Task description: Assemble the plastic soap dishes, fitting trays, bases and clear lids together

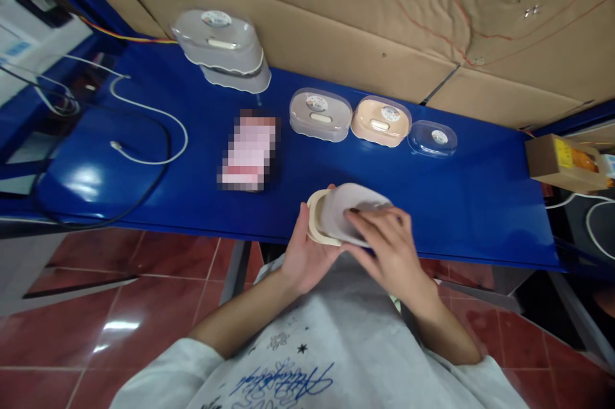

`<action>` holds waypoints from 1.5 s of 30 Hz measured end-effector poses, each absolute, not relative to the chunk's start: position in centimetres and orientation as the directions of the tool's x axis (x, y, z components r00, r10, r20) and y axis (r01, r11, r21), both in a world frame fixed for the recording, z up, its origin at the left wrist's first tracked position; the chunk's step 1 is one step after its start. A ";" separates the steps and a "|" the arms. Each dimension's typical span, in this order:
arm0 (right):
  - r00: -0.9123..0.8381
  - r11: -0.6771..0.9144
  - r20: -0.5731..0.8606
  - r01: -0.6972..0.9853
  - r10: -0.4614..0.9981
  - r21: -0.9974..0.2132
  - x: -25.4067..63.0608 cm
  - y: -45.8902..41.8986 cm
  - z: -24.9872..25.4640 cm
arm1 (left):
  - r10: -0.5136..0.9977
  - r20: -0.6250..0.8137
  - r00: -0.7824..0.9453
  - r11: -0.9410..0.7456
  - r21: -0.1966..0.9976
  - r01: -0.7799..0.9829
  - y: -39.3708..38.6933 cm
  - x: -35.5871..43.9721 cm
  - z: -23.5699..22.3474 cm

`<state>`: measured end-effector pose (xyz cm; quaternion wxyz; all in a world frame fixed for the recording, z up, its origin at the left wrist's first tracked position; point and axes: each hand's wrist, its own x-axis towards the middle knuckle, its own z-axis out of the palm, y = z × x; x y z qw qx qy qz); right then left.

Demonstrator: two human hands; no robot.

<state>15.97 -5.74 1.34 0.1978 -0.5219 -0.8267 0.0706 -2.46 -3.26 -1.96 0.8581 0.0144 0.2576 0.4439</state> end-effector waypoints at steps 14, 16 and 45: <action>-0.455 0.646 0.496 0.688 0.740 -0.332 18.3 -2.2 0.2 | 0.830 -0.348 0.436 0.549 0.370 -0.750 -3.3 -3.6 -1.6; -0.206 0.373 0.450 0.869 0.869 -0.324 22.5 0.7 -0.1 | 0.829 -0.369 0.420 0.544 0.363 -0.756 -3.1 -3.7 -1.6; -0.474 0.533 0.245 0.729 0.846 -0.430 16.3 -4.5 0.1 | 0.826 -0.336 0.453 0.563 0.437 -0.702 -3.0 -3.8 -2.6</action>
